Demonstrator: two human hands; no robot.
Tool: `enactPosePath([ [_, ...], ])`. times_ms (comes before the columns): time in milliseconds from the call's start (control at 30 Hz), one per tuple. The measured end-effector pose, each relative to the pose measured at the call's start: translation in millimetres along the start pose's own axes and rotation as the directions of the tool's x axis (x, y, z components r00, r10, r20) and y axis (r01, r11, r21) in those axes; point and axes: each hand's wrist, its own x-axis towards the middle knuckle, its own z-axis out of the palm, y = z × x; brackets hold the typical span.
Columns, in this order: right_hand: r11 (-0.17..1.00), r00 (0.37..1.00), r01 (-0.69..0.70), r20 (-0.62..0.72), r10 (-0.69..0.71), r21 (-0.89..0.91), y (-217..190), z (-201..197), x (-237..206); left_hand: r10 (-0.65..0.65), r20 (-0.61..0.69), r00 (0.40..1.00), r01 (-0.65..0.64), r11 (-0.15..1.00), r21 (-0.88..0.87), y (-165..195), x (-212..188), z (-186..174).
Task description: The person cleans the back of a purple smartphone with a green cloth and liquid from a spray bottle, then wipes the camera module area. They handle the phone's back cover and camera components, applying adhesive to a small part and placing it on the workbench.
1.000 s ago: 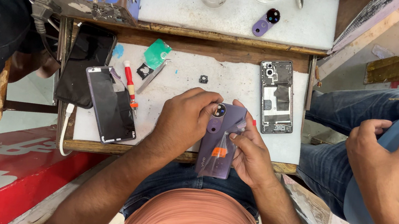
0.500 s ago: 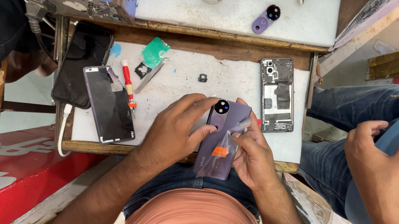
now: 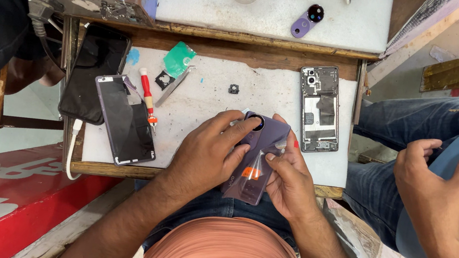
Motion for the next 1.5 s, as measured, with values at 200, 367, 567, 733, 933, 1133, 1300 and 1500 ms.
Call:
enactPosePath([
  [200,1.0,0.999,0.025,-0.022,-0.025,0.002,5.1,1.5,0.6,0.023,-0.142,0.99,-0.014,0.998,0.066,8.5,-4.2,8.2],
  [367,0.994,0.995,0.091,0.046,-0.088,-0.062,20.4,-21.4,-6.8,-0.267,-0.143,0.953,0.209,0.92,-0.33,7.7,1.9,5.0],
  [567,0.928,0.952,0.269,0.219,-0.215,-0.257,33.5,-48.8,-16.6,-0.176,-0.047,0.983,0.129,0.855,-0.502,7.2,1.7,-15.8],
  [733,0.864,0.886,0.384,0.394,-0.246,-0.325,8.3,-35.8,-19.3,-0.039,-0.12,0.992,-0.013,0.913,-0.407,19.2,-5.9,-25.4],
  [933,0.538,0.772,0.636,0.448,-0.451,-0.554,-32.4,7.5,-21.1,0.13,-0.177,0.976,-0.18,0.936,-0.302,31.6,-4.1,-27.3],
  [1133,0.156,0.729,0.587,0.435,-0.528,-0.794,-47.7,27.3,-22.8,0.198,-0.207,0.958,-0.237,0.953,-0.188,37.5,-1.5,-24.4],
  [1300,0.089,0.701,0.603,0.473,-0.533,-0.793,-49.2,25.9,-20.4,0.185,-0.197,0.963,-0.228,0.949,-0.22,37.7,-2.9,-25.0],
  [1500,0.161,0.733,0.589,0.44,-0.519,-0.792,-46.3,21.4,-21.2,0.132,-0.163,0.978,-0.172,0.948,-0.267,37.9,-1.6,-23.3],
])
